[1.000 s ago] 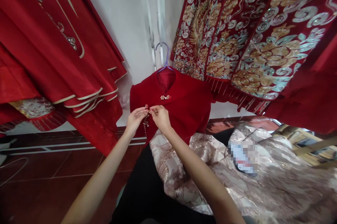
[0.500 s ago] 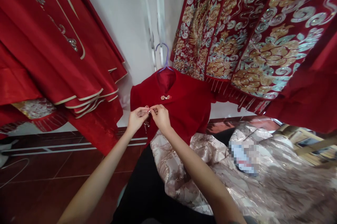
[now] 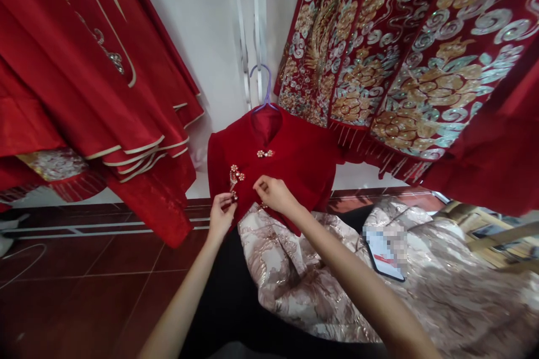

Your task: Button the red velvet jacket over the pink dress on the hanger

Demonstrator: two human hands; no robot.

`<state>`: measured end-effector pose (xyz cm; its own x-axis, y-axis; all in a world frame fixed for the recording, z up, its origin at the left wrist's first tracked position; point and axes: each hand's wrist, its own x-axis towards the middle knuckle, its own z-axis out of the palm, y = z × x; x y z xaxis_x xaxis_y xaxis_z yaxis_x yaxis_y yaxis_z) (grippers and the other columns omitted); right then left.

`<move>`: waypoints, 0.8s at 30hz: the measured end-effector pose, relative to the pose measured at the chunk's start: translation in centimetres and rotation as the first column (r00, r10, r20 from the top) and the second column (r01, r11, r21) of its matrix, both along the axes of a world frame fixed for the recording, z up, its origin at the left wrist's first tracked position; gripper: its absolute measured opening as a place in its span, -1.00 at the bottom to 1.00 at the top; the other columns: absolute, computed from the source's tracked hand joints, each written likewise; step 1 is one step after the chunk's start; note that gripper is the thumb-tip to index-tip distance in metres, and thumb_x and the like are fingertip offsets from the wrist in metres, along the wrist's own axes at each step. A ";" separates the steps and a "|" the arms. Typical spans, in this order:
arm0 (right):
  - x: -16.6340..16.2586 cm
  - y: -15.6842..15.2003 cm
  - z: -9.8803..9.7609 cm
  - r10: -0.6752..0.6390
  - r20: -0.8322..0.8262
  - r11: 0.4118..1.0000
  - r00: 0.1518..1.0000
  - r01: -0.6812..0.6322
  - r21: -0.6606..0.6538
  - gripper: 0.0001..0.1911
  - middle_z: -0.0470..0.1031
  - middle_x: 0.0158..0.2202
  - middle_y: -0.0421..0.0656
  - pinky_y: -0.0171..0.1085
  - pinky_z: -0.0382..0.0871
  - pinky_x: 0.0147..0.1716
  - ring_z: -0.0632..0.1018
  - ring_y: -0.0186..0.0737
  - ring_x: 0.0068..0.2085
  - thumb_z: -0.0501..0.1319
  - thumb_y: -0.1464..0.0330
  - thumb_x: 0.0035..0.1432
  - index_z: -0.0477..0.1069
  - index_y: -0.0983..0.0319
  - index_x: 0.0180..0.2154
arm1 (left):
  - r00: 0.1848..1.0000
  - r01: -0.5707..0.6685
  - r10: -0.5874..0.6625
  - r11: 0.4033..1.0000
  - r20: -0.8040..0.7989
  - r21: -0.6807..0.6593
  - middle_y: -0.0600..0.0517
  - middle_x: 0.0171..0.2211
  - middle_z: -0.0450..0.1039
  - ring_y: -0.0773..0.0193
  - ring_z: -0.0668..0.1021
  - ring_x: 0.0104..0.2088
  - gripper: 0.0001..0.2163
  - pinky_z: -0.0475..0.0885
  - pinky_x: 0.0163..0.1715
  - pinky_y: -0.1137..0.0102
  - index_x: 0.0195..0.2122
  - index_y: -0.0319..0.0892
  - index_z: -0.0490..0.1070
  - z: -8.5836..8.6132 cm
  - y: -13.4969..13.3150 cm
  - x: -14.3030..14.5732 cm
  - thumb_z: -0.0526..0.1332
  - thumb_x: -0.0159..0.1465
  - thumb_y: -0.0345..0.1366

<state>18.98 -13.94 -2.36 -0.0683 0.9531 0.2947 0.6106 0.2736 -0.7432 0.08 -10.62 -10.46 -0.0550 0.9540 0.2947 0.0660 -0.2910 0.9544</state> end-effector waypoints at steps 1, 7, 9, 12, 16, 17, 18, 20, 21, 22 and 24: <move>0.4 -0.6 -0.3 -0.006 0.064 1.000 0.998 0.007 -0.014 -0.91 0.52 -0.45 -0.22 -0.38 0.39 -0.43 0.53 -0.34 -0.46 0.14 0.43 0.12 0.42 0.22 -0.34 | 1.000 -0.008 0.009 0.999 0.019 -0.036 -0.06 -0.20 0.41 0.30 0.51 -0.24 -0.77 0.44 -0.20 0.34 -0.22 -0.20 0.29 -0.6 -0.5 0.2 0.24 0.08 -0.40; 1.4 -2.9 -3.3 -0.098 0.090 0.990 0.991 0.107 -0.091 -0.76 0.48 -0.44 -0.18 -0.34 0.38 -0.41 0.50 -0.30 -0.44 0.29 0.33 0.00 0.41 0.26 -0.25 | 0.986 0.056 -0.062 0.998 -0.157 -0.041 -0.05 -0.23 0.42 0.26 0.52 -0.26 -0.57 0.45 -0.22 0.30 -0.13 -0.19 0.21 -1.8 -2.3 0.7 0.34 0.03 -0.26; 1.3 -3.2 -4.0 -0.140 0.029 0.985 0.990 0.142 -0.095 -0.74 0.48 -0.40 -0.16 -0.33 0.40 -0.37 0.50 -0.30 -0.41 0.32 0.34 -0.04 0.41 0.27 -0.25 | 0.966 0.053 -0.040 0.998 -0.255 0.043 -0.05 -0.22 0.42 0.25 0.51 -0.22 -0.62 0.44 -0.17 0.28 -0.12 -0.19 0.22 -1.9 -2.9 0.4 0.30 0.07 -0.30; 0.9 -3.4 -4.4 -0.121 -0.081 0.990 0.989 0.114 -0.083 -0.83 0.47 -0.41 -0.17 -0.34 0.41 -0.37 0.50 -0.30 -0.39 0.30 0.34 -0.02 0.39 0.24 -0.35 | 0.931 0.078 -0.021 0.987 -0.363 0.142 -0.05 -0.21 0.43 0.24 0.51 -0.16 -0.77 0.42 -0.12 0.29 -0.14 -0.16 0.28 -1.8 -3.7 -0.2 0.20 0.18 -0.31; 0.5 -3.7 -4.3 -0.051 -0.185 0.997 0.981 0.040 -0.062 -0.83 0.50 -0.40 -0.19 -0.35 0.43 -0.35 0.53 -0.30 -0.37 0.30 0.28 -0.01 0.39 0.22 -0.39 | 0.907 0.110 -0.040 0.983 -0.420 0.146 -0.02 -0.26 0.48 0.26 0.54 -0.23 -0.88 0.44 -0.19 0.33 -0.20 -0.14 0.38 -1.0 -3.9 -1.0 0.13 0.26 -0.29; 0.4 -3.7 -4.3 -0.050 -0.194 0.997 0.980 0.038 -0.064 -0.82 0.51 -0.41 -0.19 -0.35 0.43 -0.35 0.54 -0.29 -0.37 0.31 0.26 -0.01 0.40 0.21 -0.39 | 0.910 0.105 -0.041 0.985 -0.412 0.134 -0.01 -0.28 0.49 0.27 0.55 -0.26 -0.88 0.45 -0.21 0.35 -0.21 -0.14 0.39 -0.6 -3.9 -1.1 0.13 0.26 -0.29; 0.4 -3.7 -4.4 -0.050 -0.199 0.997 0.979 0.035 -0.075 -0.80 0.51 -0.42 -0.19 -0.34 0.43 -0.35 0.54 -0.29 -0.37 0.32 0.24 -0.02 0.41 0.21 -0.38 | 0.915 0.099 -0.042 0.987 -0.401 0.123 0.00 -0.31 0.50 0.27 0.55 -0.28 -0.88 0.45 -0.24 0.36 -0.22 -0.14 0.41 -0.1 -3.9 -1.2 0.14 0.26 -0.29; 0.3 -3.6 -4.6 -0.060 -0.208 0.992 0.976 0.036 -0.117 -0.76 0.52 -0.45 -0.19 -0.33 0.43 -0.34 0.55 -0.28 -0.39 0.34 0.21 -0.05 0.43 0.22 -0.37 | 0.924 0.096 -0.046 0.989 -0.380 0.115 0.01 -0.33 0.50 0.29 0.56 -0.30 -0.89 0.45 -0.26 0.39 -0.25 -0.14 0.43 1.2 -4.2 -1.2 0.15 0.26 -0.28; 0.4 -3.5 -4.6 -0.064 -0.214 0.989 0.975 0.033 -0.145 -0.73 0.53 -0.45 -0.18 -0.33 0.43 -0.33 0.55 -0.28 -0.39 0.35 0.20 -0.07 0.45 0.23 -0.36 | 0.926 0.103 -0.051 0.988 -0.374 0.119 0.02 -0.33 0.50 0.29 0.56 -0.30 -0.89 0.45 -0.27 0.40 -0.26 -0.14 0.43 2.0 -4.4 -1.2 0.15 0.26 -0.28; 0.6 -3.4 -4.5 -0.062 -0.223 0.984 0.973 0.022 -0.175 -0.71 0.53 -0.45 -0.17 -0.32 0.43 -0.32 0.55 -0.28 -0.39 0.35 0.19 -0.08 0.46 0.24 -0.35 | 0.926 0.112 -0.057 0.986 -0.374 0.126 0.02 -0.34 0.50 0.30 0.56 -0.31 -0.89 0.45 -0.28 0.41 -0.27 -0.14 0.44 2.9 -4.8 -1.1 0.16 0.26 -0.27; 1.4 -3.3 -3.9 -0.032 -0.259 0.971 0.965 -0.032 -0.236 -0.67 0.55 -0.43 -0.15 -0.31 0.43 -0.30 0.56 -0.27 -0.37 0.37 0.18 -0.10 0.48 0.27 -0.33 | 0.922 0.133 -0.069 0.981 -0.381 0.143 0.03 -0.34 0.50 0.32 0.55 -0.33 -0.89 0.44 -0.30 0.43 -0.28 -0.14 0.45 4.7 -5.9 -0.8 0.16 0.25 -0.28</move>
